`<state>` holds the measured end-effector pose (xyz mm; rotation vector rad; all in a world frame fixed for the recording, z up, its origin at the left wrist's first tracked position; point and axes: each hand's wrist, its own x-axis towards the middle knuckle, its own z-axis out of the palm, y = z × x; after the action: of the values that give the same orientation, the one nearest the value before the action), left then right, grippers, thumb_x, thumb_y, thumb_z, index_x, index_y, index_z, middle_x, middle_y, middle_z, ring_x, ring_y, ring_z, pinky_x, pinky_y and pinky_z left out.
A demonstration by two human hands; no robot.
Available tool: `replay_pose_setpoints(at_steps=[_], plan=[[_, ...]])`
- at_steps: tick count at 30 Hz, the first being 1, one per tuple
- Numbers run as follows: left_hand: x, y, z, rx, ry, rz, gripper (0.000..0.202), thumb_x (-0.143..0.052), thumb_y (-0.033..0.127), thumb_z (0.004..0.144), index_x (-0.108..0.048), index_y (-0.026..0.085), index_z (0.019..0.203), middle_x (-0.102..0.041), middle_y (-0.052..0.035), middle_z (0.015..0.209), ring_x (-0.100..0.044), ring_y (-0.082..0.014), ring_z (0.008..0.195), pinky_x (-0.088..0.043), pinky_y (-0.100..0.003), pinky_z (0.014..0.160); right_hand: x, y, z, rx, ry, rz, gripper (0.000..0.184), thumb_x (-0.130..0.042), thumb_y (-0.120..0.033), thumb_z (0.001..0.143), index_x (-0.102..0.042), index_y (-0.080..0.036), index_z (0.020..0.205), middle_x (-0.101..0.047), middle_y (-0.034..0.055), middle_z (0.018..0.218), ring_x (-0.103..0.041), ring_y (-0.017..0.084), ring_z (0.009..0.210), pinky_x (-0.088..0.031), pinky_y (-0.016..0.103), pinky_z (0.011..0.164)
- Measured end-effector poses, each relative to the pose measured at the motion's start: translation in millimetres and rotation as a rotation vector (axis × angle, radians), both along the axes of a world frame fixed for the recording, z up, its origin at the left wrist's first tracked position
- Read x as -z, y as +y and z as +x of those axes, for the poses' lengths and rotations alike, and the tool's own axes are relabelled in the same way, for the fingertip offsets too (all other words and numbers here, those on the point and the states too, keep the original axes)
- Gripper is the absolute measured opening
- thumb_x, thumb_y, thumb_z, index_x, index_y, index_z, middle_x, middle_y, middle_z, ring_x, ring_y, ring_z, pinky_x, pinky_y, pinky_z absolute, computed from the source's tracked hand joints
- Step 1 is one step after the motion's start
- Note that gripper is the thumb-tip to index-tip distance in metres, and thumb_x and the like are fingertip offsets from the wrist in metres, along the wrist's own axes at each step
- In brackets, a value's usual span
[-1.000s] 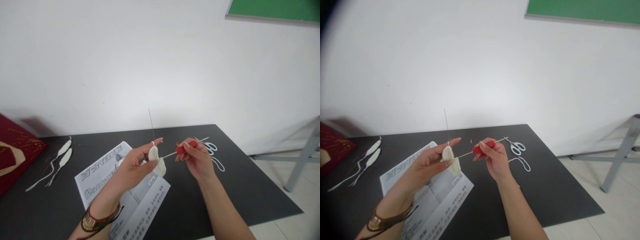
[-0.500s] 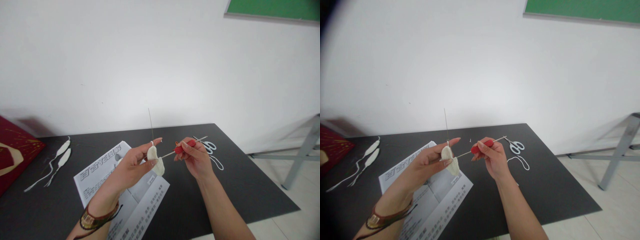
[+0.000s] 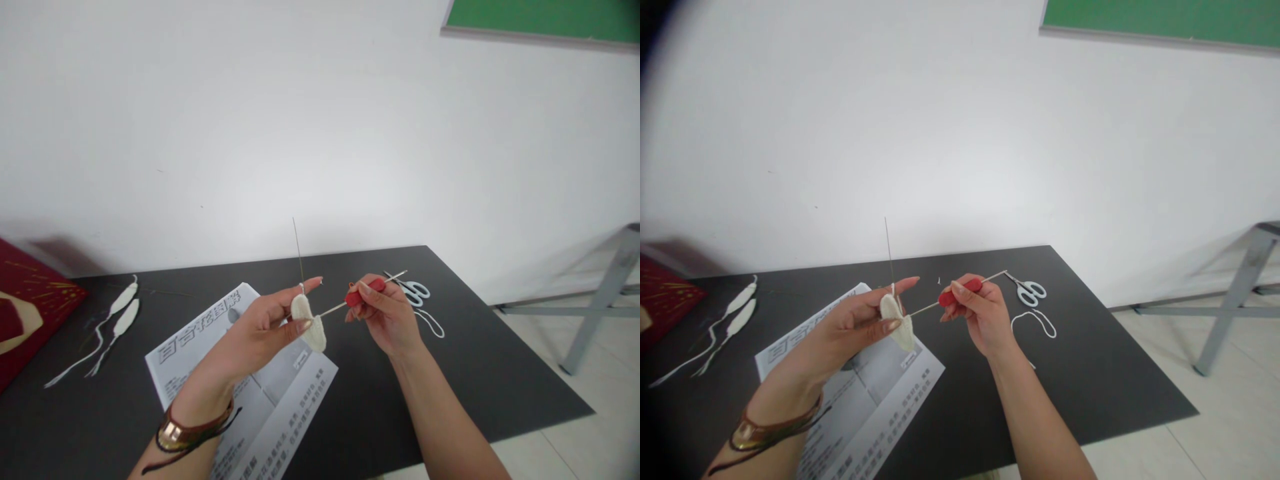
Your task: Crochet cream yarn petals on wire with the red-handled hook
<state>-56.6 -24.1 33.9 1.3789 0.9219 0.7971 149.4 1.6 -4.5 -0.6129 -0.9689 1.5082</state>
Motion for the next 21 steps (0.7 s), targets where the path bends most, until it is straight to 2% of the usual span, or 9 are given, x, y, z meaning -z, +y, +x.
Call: replay_pose_setpoints(at_steps=[16,21], plan=[[-0.8,0.7,2.3,-0.040,-0.039,-0.042,0.055,-0.064,0.027,0.077,-0.050,0.023,0.130,-0.054,0.0010,0.072,-0.045,-0.0108,0.063,-0.036,-0.022,0.059,0.6,-0.6,-4.9,-0.018,-0.009,-0.045,0.014,-0.067,-0.026,0.076,-0.069,-0.013,0.071,-0.063,-0.0006,0.052,-0.057,0.009,0.041,-0.054,0.020,0.045],[0.5,2.9,6.2,-0.088,-0.008,0.014,0.056,-0.065,0.028,0.076,-0.050,0.022,0.130,-0.054,0.0023,0.065,-0.045,-0.0113,0.059,-0.036,-0.022,0.057,2.8,0.6,-6.2,-0.006,0.018,-0.043,0.013,-0.066,-0.024,0.077,-0.068,-0.013,0.071,-0.064,-0.0007,0.054,-0.057,0.009,0.043,-0.055,0.020,0.046]])
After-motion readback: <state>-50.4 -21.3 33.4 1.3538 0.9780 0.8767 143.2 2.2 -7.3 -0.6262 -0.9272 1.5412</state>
